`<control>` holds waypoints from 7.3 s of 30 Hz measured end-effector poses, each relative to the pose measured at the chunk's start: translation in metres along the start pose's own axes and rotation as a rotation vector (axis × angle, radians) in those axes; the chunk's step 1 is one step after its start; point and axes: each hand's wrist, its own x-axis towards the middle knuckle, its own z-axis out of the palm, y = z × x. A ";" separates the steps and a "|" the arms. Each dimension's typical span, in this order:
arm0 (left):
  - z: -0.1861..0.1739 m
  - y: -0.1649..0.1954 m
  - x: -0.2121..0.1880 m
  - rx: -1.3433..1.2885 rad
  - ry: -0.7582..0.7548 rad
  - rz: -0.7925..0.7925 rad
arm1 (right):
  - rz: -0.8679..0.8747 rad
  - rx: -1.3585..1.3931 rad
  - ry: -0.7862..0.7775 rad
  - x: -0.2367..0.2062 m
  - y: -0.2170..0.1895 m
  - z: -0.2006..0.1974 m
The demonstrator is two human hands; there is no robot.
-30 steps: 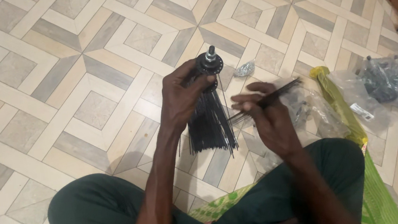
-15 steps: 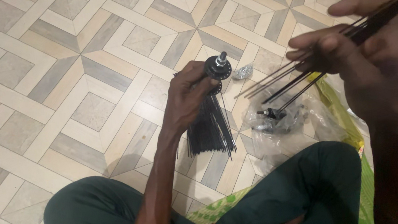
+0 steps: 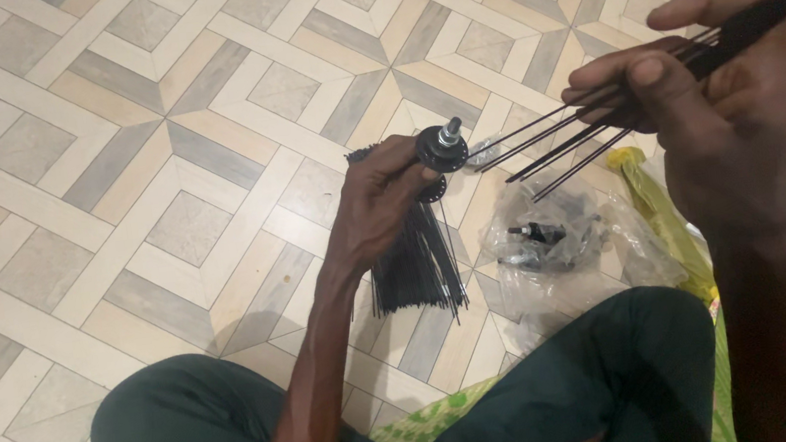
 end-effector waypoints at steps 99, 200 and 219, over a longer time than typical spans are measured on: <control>0.052 -0.027 -0.036 -0.248 -0.087 -0.002 | 0.006 -0.383 -0.310 -0.052 -0.012 -0.040; 0.000 0.026 -0.074 -0.263 -0.137 0.324 | -0.148 -0.210 0.078 -0.099 -0.082 0.043; 0.018 0.006 -0.053 -0.281 -0.188 0.230 | -0.118 -0.306 -0.120 -0.085 -0.068 0.012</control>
